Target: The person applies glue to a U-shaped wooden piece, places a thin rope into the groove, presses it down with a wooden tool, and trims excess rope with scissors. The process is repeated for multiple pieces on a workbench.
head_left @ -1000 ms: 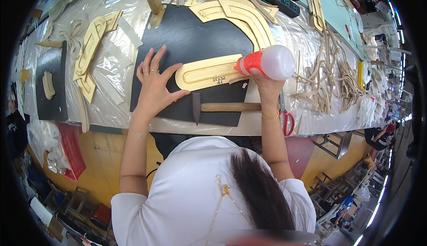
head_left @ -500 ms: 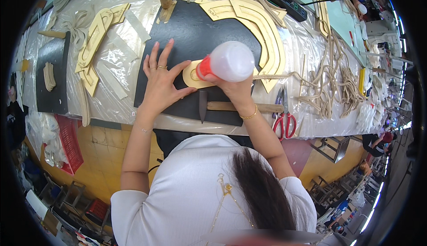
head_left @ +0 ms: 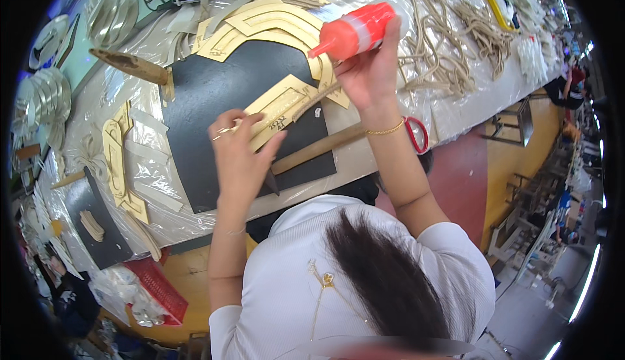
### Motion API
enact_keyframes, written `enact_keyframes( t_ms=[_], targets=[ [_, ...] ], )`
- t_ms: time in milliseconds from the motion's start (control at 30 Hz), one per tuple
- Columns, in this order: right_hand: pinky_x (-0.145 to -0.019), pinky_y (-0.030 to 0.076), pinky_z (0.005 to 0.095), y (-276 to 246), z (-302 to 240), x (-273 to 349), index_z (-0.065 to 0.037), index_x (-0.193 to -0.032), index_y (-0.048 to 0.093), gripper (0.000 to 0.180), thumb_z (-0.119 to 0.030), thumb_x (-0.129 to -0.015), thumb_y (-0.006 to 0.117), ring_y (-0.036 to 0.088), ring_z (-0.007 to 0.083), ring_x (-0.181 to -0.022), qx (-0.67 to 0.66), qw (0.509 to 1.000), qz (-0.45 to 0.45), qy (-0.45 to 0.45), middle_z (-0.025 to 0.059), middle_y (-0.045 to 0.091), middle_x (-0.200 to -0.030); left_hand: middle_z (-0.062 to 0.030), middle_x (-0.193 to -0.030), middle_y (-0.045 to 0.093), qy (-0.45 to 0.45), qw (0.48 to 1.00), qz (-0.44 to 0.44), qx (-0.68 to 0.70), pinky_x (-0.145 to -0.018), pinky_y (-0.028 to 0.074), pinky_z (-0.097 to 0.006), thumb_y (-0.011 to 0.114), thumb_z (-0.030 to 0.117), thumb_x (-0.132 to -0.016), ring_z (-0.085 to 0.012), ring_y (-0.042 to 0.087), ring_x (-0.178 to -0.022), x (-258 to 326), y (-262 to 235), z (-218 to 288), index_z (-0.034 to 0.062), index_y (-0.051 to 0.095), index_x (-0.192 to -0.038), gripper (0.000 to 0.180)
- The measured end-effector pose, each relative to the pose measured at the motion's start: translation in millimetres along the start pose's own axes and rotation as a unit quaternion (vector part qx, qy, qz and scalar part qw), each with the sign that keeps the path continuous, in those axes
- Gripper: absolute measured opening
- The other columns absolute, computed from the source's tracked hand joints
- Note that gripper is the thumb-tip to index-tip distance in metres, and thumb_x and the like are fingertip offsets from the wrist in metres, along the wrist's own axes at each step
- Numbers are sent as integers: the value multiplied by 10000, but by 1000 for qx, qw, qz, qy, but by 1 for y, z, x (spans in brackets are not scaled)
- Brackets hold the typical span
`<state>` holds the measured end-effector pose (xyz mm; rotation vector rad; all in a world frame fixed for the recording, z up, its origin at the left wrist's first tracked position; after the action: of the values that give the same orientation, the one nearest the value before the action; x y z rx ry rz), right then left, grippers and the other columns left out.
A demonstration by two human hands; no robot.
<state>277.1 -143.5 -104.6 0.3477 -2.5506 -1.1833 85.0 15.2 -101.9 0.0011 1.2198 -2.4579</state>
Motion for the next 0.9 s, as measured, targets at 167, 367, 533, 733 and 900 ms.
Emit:
enact_keyframes(
  t_ms=[167,367,533,733,900],
  targets=[
    [-987,549,448,-24,-22,17,-100,-1290,518,705,-665,-884,633,652,249,-1113,-9,998,41,-35,79,632,-1199,-146,-1092,569,19,996,-75,-41,-916,457,-424,826,219,-783,-328,519,-1058,-24,54,25,25,697,-1024,335],
    [-984,551,440,-53,-51,33,-119,-1302,523,685,-648,-885,647,639,228,-1120,-13,994,78,-71,59,635,-1203,-132,-997,613,45,990,-98,-91,-899,459,-413,764,105,-812,-328,565,-966,-30,63,28,19,685,-962,190],
    [-965,559,442,-63,-76,37,-113,-1301,526,724,-670,-859,663,645,239,-1107,-6,991,83,-103,71,636,-1205,-131,-1042,689,-11,994,-63,86,-893,481,-381,714,43,-858,-271,635,-918,-38,42,43,34,664,-938,96],
    [-922,581,441,-30,-102,36,-75,-1312,520,819,-715,-822,665,665,251,-1059,77,974,42,-207,117,630,-1219,-122,-986,713,-70,745,-130,650,-773,538,-243,699,-4,-902,-117,673,-863,-66,47,81,-22,627,-1039,156],
    [-797,598,354,-6,-128,41,-9,-1311,529,791,-701,-928,521,663,203,-903,119,951,39,-281,134,637,-1186,-60,-903,691,-88,752,-213,618,-747,512,-224,742,16,-884,-99,651,-820,-65,60,106,-37,663,-1058,199]
  ],
)
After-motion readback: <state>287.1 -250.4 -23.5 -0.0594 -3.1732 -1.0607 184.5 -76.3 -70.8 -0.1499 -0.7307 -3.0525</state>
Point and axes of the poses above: each hand's wrist, its own x-axis away from the middle knuckle, its own y-axis out of the palm, z = x × y, the point moved 6 cm from there along -x, towards the middle knuckle
